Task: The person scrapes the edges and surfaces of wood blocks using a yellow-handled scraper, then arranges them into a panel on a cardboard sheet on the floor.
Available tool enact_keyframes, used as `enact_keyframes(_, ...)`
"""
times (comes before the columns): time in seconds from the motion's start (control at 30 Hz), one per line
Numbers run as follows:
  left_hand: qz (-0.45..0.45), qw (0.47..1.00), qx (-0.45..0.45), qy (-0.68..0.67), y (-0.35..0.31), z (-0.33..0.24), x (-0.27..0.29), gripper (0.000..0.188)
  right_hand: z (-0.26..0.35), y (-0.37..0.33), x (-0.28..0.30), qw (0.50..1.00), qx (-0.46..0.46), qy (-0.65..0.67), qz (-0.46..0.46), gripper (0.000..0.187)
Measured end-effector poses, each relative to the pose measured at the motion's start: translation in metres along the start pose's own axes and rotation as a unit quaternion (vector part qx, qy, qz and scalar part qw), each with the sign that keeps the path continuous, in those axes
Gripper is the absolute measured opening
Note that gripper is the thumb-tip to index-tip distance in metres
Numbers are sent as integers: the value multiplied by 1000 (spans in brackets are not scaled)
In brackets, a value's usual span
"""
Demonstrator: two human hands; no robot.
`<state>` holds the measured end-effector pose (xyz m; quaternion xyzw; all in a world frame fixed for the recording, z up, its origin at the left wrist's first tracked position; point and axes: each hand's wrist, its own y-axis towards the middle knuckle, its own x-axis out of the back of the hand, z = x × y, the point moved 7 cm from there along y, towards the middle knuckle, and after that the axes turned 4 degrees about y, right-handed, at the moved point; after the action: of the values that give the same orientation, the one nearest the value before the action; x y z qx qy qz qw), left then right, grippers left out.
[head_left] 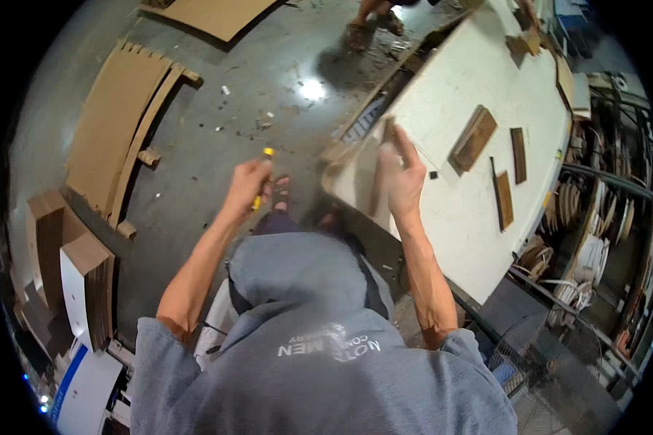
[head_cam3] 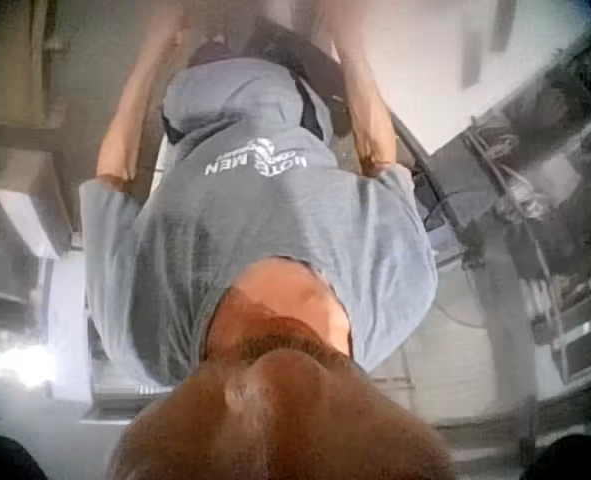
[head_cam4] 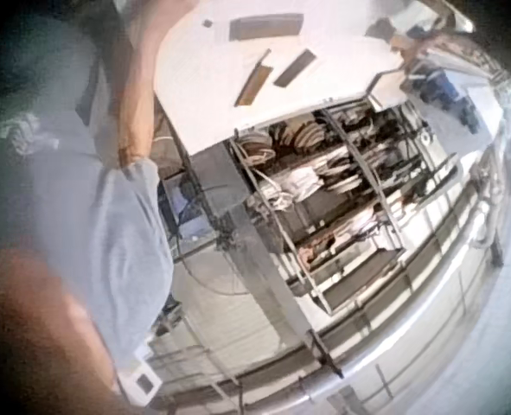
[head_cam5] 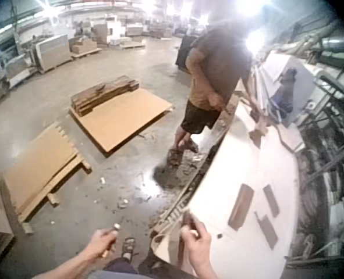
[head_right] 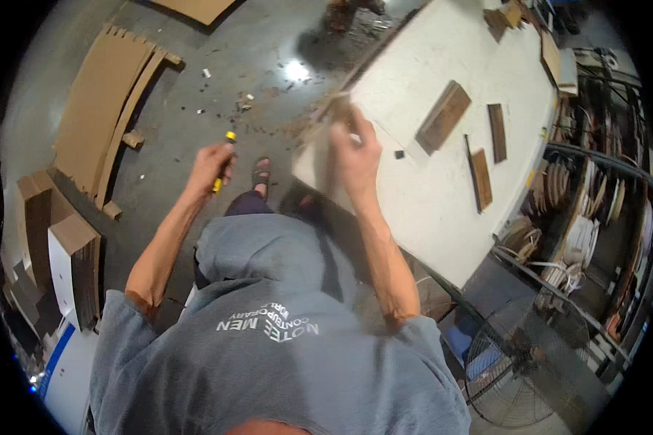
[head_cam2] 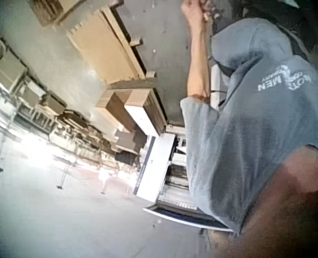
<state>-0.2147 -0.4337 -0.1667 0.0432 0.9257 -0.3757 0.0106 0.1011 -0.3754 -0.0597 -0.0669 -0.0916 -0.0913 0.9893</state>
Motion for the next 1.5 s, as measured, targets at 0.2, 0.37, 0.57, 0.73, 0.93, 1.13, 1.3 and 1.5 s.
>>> enact_keyframes(0.2,5,998,-23,-59,-21,-51,-45,24,-30,17,47,798,-228,552,-74,49)
enact_keyframes(0.37,59,995,-15,-74,-46,-70,-111,23,-26,-6,78,792,-224,559,-100,43)
enact_keyframes(0.57,-7,996,4,-94,-54,-40,-113,20,10,18,242,943,-63,295,-140,42)
enact_keyframes(0.73,-71,993,9,-92,-49,-13,-99,21,33,93,396,946,62,-198,-248,75)
enact_keyframes(0.93,-113,987,-8,-110,-50,-13,-110,19,-26,187,451,868,96,-463,-150,74)
enact_keyframes(1.13,-121,985,3,-125,-52,-4,-122,18,-52,196,437,867,63,-475,-136,80)
enact_keyframes(1.3,-129,985,4,-118,-59,-4,-124,19,-47,92,406,882,53,-466,-53,80)
enact_keyframes(1.5,-96,990,8,-101,-54,-5,-131,21,-66,-27,391,815,49,-555,-163,59)
